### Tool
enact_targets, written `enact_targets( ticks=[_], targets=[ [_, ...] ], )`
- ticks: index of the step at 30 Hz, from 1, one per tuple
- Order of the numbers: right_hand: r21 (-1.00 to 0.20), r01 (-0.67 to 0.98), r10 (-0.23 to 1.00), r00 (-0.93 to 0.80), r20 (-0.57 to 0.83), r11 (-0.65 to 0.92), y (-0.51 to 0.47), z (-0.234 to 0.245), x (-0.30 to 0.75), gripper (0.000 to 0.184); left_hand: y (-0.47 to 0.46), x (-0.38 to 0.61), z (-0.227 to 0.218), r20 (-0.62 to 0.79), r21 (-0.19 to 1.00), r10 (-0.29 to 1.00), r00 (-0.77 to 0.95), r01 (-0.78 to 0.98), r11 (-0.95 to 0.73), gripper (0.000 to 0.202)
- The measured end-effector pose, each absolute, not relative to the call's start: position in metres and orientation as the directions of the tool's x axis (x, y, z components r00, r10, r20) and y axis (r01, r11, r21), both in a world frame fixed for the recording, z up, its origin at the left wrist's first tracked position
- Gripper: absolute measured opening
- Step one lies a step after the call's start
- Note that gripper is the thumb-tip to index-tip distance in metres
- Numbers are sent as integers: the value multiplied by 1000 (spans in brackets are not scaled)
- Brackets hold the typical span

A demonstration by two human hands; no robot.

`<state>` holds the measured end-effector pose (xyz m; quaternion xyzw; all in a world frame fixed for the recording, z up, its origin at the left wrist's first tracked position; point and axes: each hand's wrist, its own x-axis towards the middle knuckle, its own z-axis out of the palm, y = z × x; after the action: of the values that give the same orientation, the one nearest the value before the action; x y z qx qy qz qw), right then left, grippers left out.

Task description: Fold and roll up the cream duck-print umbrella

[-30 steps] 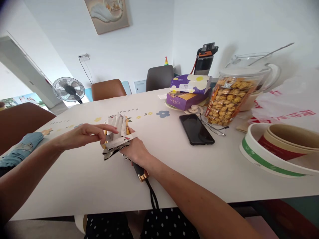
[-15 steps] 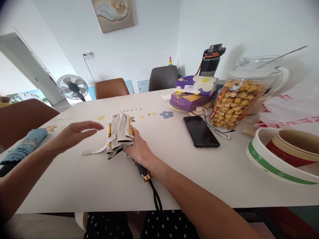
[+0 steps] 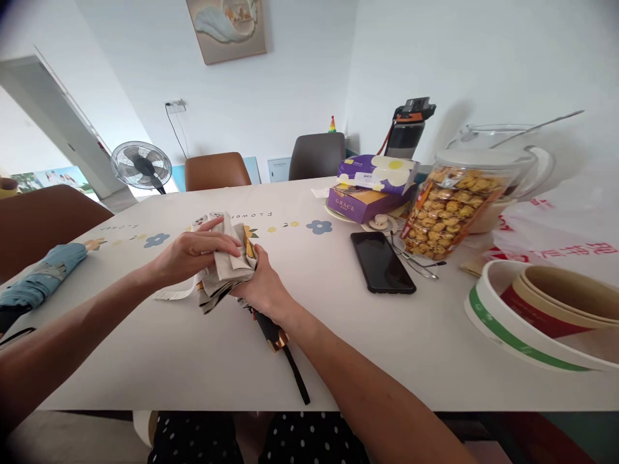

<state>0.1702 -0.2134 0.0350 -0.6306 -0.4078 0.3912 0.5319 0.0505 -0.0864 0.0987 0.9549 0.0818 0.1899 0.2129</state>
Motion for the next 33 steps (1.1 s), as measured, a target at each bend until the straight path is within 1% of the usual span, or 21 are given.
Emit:
enact_targets(
  ticks=[3,5,8,10,11,12,13,15,16,17,18,20,22,26,28,30,33],
  targets=[
    [-985,163,933,360,14,-48,-214,34,172,108,-89,39,90,337,476,226,914,42,-878,22],
    [-978,204,936,350,31,-44,-214,34,172,106,-89,32,84,359,501,220,907,12,-866,22],
    [-964,265,936,341,88,-6,-213,35,170,93,-92,23,80,342,555,240,908,11,-832,22],
    [-955,294,928,350,127,19,-213,36,168,81,-98,19,78,309,621,287,906,36,-783,19],
    [-953,303,926,354,134,22,-213,37,168,76,-102,17,77,305,668,344,888,58,-742,17],
    [-952,306,926,354,131,18,-213,37,168,73,-106,16,75,313,722,428,848,80,-687,18],
    [-952,307,927,354,126,12,-213,38,168,72,-111,16,72,328,778,537,777,100,-620,18],
    [-948,320,926,353,131,12,-215,39,167,70,-118,19,67,323,880,767,555,122,-459,21],
    [-942,336,924,354,144,18,-215,40,167,70,-121,21,65,289,918,849,443,122,-377,26],
    [-933,360,919,359,165,27,-216,41,166,70,-125,24,64,238,948,899,368,115,-297,34],
    [-920,390,910,369,190,34,-217,42,166,70,-128,27,65,176,969,921,347,102,-223,41],
    [-891,451,882,396,254,54,-219,44,163,69,-136,34,71,53,992,901,431,78,-96,48],
    [-858,507,837,432,336,83,-220,45,162,68,-143,43,79,8,999,837,547,34,-32,48],
    [-783,598,740,446,504,172,-221,45,162,66,-149,62,92,83,994,759,645,-103,-20,48],
    [-749,614,681,438,587,250,-219,43,165,67,-146,69,95,82,994,700,710,-112,-2,46],
    [-712,614,600,441,667,340,-216,38,167,70,-142,73,97,77,994,615,785,-110,15,43],
    [-622,644,452,437,777,445,-208,28,171,75,-138,74,99,129,990,521,844,-141,-17,43]
  ],
)
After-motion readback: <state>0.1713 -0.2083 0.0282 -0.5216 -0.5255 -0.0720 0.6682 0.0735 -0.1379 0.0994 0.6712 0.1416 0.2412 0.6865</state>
